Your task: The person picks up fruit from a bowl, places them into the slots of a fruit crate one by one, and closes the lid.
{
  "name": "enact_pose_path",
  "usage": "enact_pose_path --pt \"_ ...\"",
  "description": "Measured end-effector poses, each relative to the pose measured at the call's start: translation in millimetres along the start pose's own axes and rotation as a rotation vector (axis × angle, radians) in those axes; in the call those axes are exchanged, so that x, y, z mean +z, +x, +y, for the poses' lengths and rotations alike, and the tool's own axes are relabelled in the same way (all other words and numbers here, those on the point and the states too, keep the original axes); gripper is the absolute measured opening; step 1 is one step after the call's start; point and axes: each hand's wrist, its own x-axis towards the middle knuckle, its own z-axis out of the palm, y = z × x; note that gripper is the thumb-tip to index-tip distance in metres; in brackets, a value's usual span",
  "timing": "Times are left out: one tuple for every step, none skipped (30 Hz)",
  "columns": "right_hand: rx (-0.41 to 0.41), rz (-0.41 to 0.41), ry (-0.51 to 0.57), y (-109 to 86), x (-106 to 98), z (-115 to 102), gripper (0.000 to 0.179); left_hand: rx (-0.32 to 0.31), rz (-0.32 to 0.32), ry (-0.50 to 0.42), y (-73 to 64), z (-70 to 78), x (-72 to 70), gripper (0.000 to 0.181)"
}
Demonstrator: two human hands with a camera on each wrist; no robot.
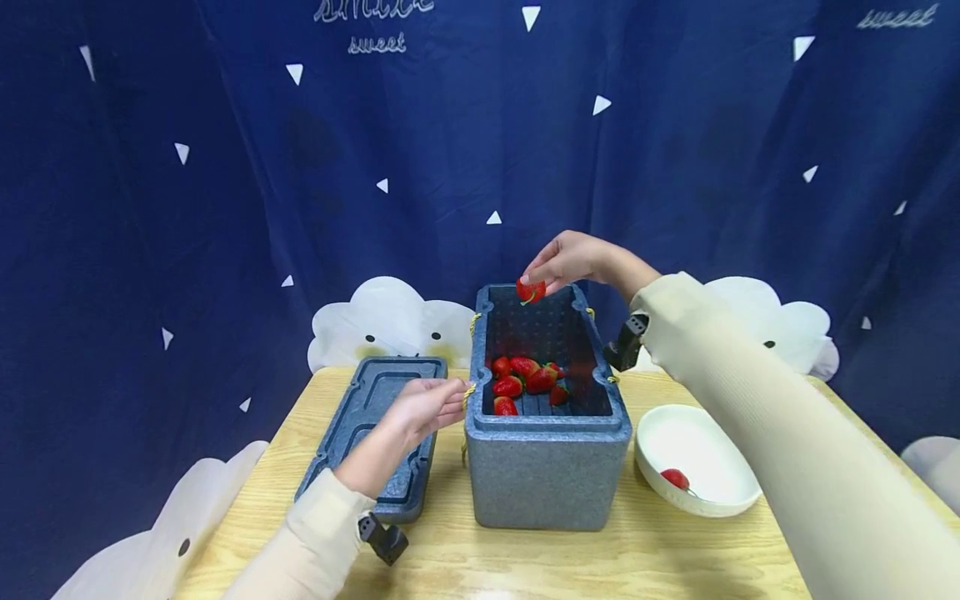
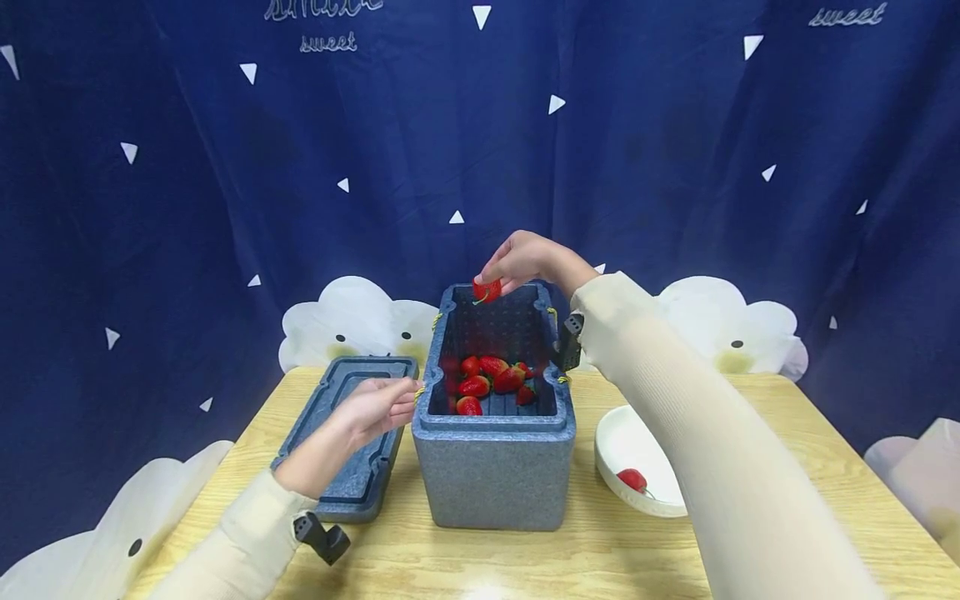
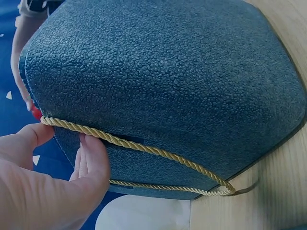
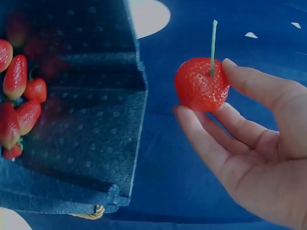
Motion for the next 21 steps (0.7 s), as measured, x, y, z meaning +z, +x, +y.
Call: enact_pose_path --pt "0.002 -0.004 -0.023 2.3 3 0 0.034 0.002 -0.002 0.0 0.1 -0.5 0.2 0.044" --pt "0.007 -0.006 -0.043 4.4 6 0 0.033 0.004 -0.001 0.0 0.3 -1.1 0.4 0.044" --pt "0.01 -0.011 -0.063 6.5 9 0 0.032 0.006 -0.002 0.0 0.4 -1.5 0.2 0.044" --pt "0.015 -0.019 -0.087 8.4 12 0 0.032 0.008 0.0 0.0 0.5 -1.9 0.1 0.043" --pt "0.022 -0.027 -0.104 9.9 15 0 0.031 0.009 0.002 0.0 0.6 -2.2 -0.2 0.043" --pt "0.025 -0.034 -0.131 11.3 18 0 0.031 0.011 0.003 0.001 0.7 -2.2 -0.5 0.043" --pt "0.028 -0.035 -0.17 12.5 20 0 0.029 0.012 0.004 -0.001 0.8 -2.4 -0.8 0.043" --pt "0.036 -0.032 -0.21 13.4 22 0 0.028 0.012 0.005 -0.001 1.0 -2.5 -1.1 0.043" --pt "0.043 -0.027 -0.259 14.3 24 0 0.028 0.013 0.003 -0.002 1.1 -2.6 -1.3 0.043" --pt "0.051 -0.018 -0.315 15.0 26 0 0.027 0.014 0.002 -0.003 1.2 -2.6 -1.4 0.043" --pt "0.062 -0.008 -0.362 15.9 27 0 0.027 0.015 -0.001 -0.002 1.1 -2.6 -1.4 0.044" --pt "0.07 0.003 -0.41 16.5 28 0 0.026 0.015 -0.004 -0.003 1.0 -2.5 -1.4 0.044" --pt "0.08 0.01 -0.447 16.7 29 1 0.027 0.014 -0.006 -0.005 0.7 -2.8 -1.2 0.044" --pt "0.086 0.014 -0.478 16.9 29 2 0.028 0.012 -0.008 -0.007 0.1 -2.7 -0.9 0.044" --pt "0.091 0.015 -0.503 17.1 29 3 0.03 0.012 -0.009 -0.01 -0.2 -2.7 -0.7 0.044" --pt "0.099 0.012 -0.513 16.7 28 3 0.031 0.012 -0.011 -0.01 -0.4 -2.7 -0.6 0.044" --pt "0.105 0.008 -0.513 16.3 27 3 0.032 0.015 -0.012 -0.01 -0.6 -2.7 -0.6 0.044" --pt "0.108 0.008 -0.515 15.4 25 3 0.033 0.016 -0.009 -0.012 -0.7 -2.5 -0.5 0.044" --pt "0.106 0.007 -0.52 14.3 23 4 0.033 0.017 -0.007 -0.013 -0.8 -2.3 -0.4 0.044" --pt "0.103 0.012 -0.527 12.9 21 4 0.034 0.017 -0.006 -0.013 -0.5 -2.0 -0.4 0.044" --pt "0.098 0.017 -0.531 10.9 18 5 0.034 0.015 -0.005 -0.013 0.1 -2.0 -0.4 0.044"
